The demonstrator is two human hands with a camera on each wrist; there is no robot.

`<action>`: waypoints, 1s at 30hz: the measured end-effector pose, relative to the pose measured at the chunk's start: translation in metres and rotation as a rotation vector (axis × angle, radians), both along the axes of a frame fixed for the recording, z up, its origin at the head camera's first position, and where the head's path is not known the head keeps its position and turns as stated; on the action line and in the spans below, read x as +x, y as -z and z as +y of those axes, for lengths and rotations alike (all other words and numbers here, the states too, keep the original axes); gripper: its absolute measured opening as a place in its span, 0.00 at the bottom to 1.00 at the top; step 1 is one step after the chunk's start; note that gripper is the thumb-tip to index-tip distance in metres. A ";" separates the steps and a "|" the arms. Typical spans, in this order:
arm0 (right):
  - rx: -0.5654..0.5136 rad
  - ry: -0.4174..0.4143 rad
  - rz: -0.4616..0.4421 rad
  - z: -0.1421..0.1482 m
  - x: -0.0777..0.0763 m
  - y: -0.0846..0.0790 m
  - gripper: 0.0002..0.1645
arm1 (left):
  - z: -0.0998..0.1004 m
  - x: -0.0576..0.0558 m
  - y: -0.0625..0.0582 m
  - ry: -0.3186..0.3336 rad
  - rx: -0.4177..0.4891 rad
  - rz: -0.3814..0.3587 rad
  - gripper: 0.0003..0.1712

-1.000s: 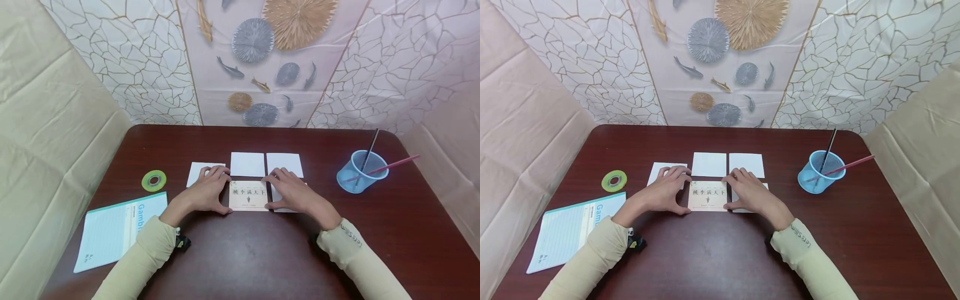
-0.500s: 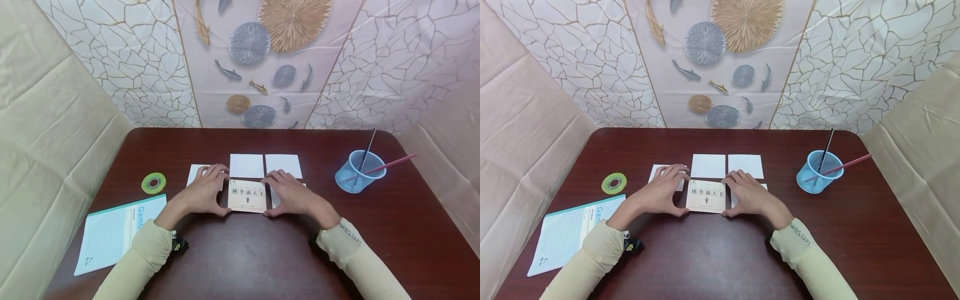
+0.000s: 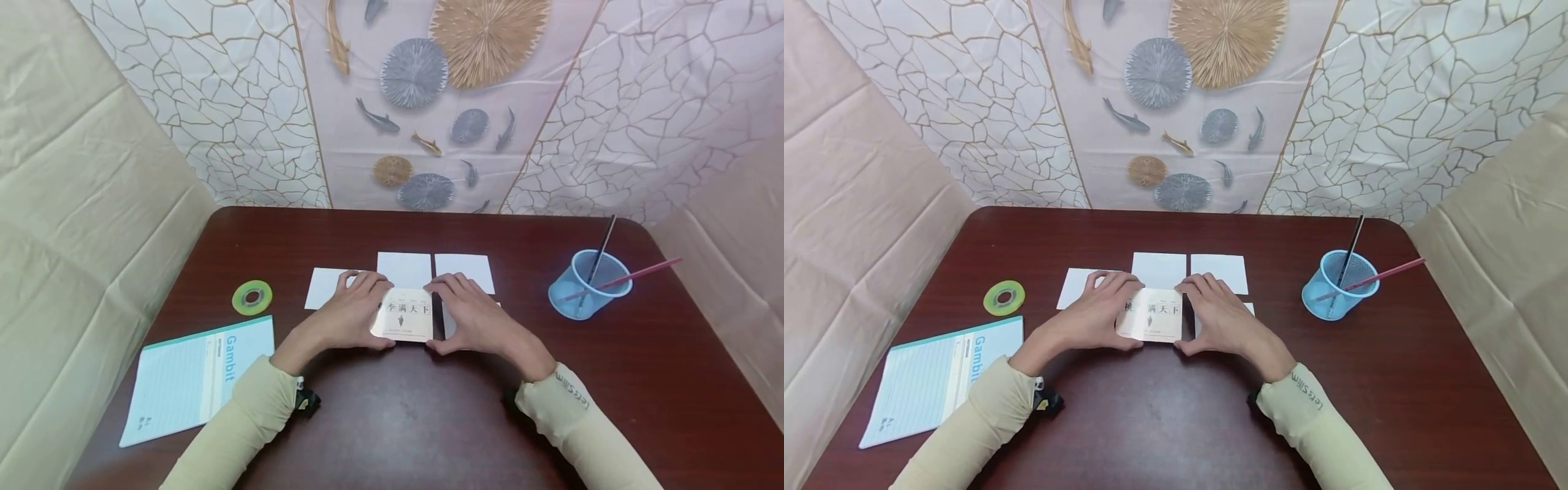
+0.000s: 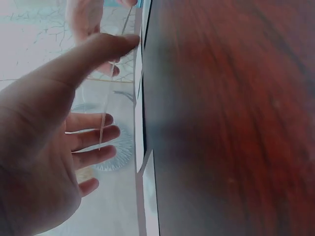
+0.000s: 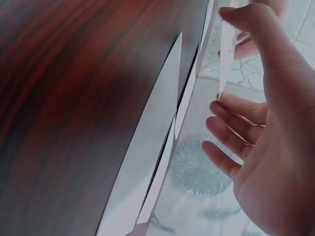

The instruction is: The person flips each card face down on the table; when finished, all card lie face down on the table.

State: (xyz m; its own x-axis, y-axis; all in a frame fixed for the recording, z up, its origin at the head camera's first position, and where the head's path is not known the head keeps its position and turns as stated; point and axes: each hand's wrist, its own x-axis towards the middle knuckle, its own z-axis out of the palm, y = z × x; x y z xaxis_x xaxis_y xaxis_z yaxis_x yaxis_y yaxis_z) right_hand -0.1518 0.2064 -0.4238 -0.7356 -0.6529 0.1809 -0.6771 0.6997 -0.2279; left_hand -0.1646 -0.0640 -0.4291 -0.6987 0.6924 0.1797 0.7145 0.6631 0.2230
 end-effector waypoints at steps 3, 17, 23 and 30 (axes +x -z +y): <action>-0.016 0.010 -0.002 0.002 0.001 0.000 0.57 | 0.001 0.000 -0.001 -0.012 0.012 0.002 0.52; -0.090 -0.009 -0.051 0.008 0.001 -0.001 0.54 | 0.004 -0.001 -0.009 0.004 0.031 -0.024 0.48; -0.135 -0.017 -0.071 0.002 0.004 -0.004 0.55 | 0.010 0.002 -0.010 -0.002 0.005 -0.019 0.51; -0.196 -0.047 -0.119 -0.002 0.006 -0.005 0.54 | 0.033 0.005 -0.014 0.059 -0.002 -0.015 0.52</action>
State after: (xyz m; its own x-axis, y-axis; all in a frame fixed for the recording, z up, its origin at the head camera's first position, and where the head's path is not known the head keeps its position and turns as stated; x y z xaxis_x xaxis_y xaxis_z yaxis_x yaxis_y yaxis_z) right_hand -0.1461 0.2049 -0.4191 -0.7291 -0.6477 0.2212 -0.6679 0.6027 -0.4366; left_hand -0.1599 -0.0310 -0.4152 -0.6593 0.7328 0.1685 0.7490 0.6203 0.2329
